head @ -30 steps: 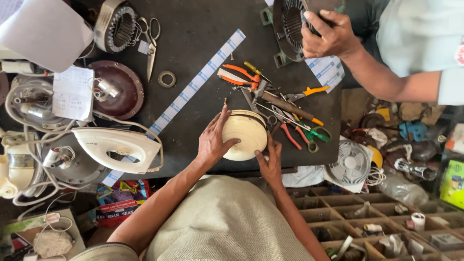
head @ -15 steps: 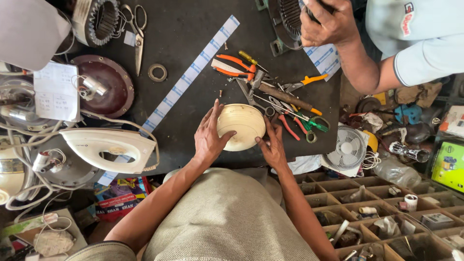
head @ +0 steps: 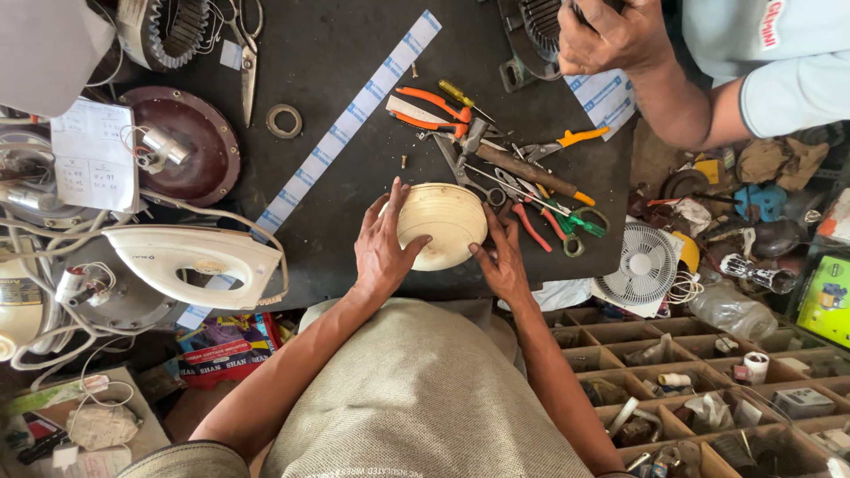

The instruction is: The person holds a white circular plastic component and uses a screwdriver and hammer to adjust or remove a central metal shaft. The person then places the component on the workbench among other disassembled appliance parts.

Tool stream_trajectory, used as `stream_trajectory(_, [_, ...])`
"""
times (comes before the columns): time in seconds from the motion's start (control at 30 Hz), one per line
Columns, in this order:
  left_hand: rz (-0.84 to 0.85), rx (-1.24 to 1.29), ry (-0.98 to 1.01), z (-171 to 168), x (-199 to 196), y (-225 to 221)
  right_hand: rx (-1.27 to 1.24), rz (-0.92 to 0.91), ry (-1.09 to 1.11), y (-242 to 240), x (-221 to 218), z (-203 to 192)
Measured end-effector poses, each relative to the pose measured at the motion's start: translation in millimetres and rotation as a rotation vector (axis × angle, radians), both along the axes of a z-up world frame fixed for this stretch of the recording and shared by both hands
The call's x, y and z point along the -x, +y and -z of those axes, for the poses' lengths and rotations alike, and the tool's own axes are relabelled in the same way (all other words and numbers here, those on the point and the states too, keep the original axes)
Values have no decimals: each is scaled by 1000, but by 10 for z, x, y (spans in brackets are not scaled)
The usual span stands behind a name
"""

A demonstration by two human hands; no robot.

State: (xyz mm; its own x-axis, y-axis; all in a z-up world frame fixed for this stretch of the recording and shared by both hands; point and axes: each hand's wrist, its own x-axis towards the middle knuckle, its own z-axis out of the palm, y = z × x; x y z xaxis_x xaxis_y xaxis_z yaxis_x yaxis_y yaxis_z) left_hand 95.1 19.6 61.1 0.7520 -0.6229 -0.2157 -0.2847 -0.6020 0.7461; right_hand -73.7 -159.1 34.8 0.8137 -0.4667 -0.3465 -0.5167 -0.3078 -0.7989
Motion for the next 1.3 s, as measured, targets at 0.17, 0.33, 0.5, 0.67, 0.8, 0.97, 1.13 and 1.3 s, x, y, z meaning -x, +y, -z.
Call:
stream_trajectory(0.17, [15, -7, -31, 11, 27, -20, -2, -2, 14, -25, 15, 10])
stream_trajectory(0.33, [52, 0, -118, 47, 44, -29, -13, -4, 18, -13, 13, -10])
stream_trajectory(0.5, [31, 42, -65, 30, 25, -30, -60, 30, 34, 20, -8, -55])
stream_trajectory(0.67, [41, 14, -71, -5, -1, -44, -105, 53, 40, 45, -23, -44])
stream_trajectory(0.8, [59, 14, -98, -9, -20, -44, -153, 61, 16, 44, -34, -4])
stream_trajectory(0.97, [62, -9, -83, 3, -36, -54, -133, 54, 39, 47, -16, 4])
stream_trajectory(1.13, [52, -21, -43, 24, -52, -61, -106, 48, 58, 51, -13, 9])
stream_trajectory(1.3, [54, 13, -43, 40, -46, -25, -70, 36, 63, 61, -42, -5])
